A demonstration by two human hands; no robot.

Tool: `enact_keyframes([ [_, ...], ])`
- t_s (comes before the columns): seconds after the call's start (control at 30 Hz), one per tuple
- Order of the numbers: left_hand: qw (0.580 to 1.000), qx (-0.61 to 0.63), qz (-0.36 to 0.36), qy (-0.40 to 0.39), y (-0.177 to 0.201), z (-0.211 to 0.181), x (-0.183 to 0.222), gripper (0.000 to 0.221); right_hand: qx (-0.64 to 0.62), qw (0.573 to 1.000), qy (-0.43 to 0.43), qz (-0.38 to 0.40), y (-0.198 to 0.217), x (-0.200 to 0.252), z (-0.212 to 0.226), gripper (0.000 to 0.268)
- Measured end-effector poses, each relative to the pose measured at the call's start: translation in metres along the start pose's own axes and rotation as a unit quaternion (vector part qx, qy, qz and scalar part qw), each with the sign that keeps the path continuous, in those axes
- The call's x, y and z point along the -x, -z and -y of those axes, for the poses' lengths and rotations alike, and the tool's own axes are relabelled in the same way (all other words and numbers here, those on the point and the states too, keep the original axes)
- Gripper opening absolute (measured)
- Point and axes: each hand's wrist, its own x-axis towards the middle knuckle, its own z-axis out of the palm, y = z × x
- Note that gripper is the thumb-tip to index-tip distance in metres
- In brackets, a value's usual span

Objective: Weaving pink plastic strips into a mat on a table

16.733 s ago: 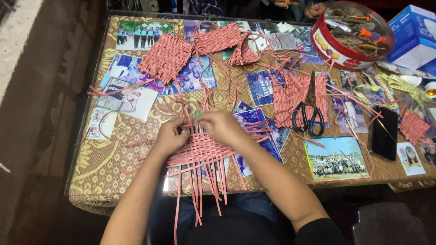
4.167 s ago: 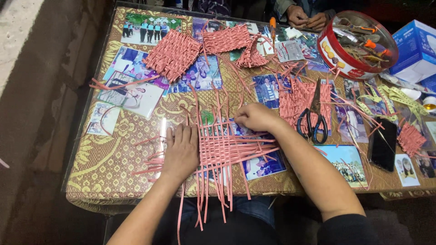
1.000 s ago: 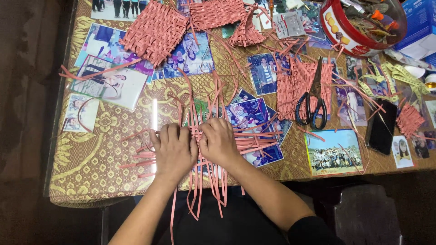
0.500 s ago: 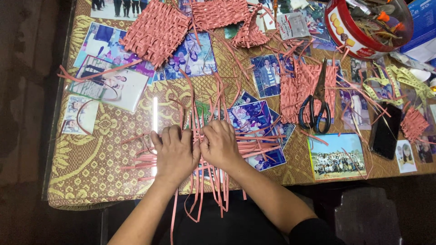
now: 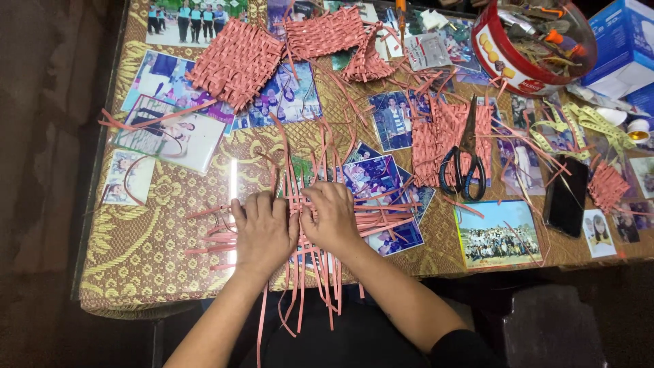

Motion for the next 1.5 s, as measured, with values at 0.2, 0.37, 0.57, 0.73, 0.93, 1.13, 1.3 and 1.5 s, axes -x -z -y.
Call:
enact_keyframes([
  [0.2, 0.999, 0.003, 0.034, 0.007, 0.005, -0.001, 0.0, 0.036, 0.038, 0.999, 0.003, 0.006, 0.002, -0.004, 0.005, 0.023],
  [0.37, 0.999, 0.019, 0.028, 0.012, 0.0, 0.0, 0.001, 0.038, 0.048, 0.999, -0.001, 0.024, 0.003, -0.004, 0.006, 0.023],
  [0.57, 0.999, 0.017, 0.034, 0.01, 0.004, -0.001, -0.002, 0.036, 0.045, 0.998, -0.012, 0.034, 0.002, -0.005, 0.006, 0.021],
  [0.73, 0.999, 0.01, 0.051, 0.014, 0.002, 0.0, -0.004, 0.036, 0.032, 0.998, -0.012, 0.047, 0.003, -0.006, 0.004, 0.021],
  [0.93, 0.998, 0.014, 0.055, 0.014, -0.002, 0.001, -0.004, 0.034, 0.025, 0.998, -0.014, 0.059, 0.0, -0.005, 0.003, 0.019],
  [1.13, 0.999, 0.013, 0.03, -0.001, -0.003, 0.002, -0.003, 0.032, 0.011, 0.999, -0.006, 0.045, -0.001, -0.004, 0.0, 0.016],
  [1.3, 1.0, 0.017, 0.008, -0.007, -0.007, 0.003, -0.001, 0.033, -0.035, 0.999, 0.007, 0.027, 0.004, -0.002, 0.0, 0.014],
  [1.5, 0.999, -0.007, 0.003, -0.042, 0.009, -0.007, -0.002, 0.028, 0.033, 0.999, -0.008, 0.005, 0.029, 0.004, -0.014, 0.023],
])
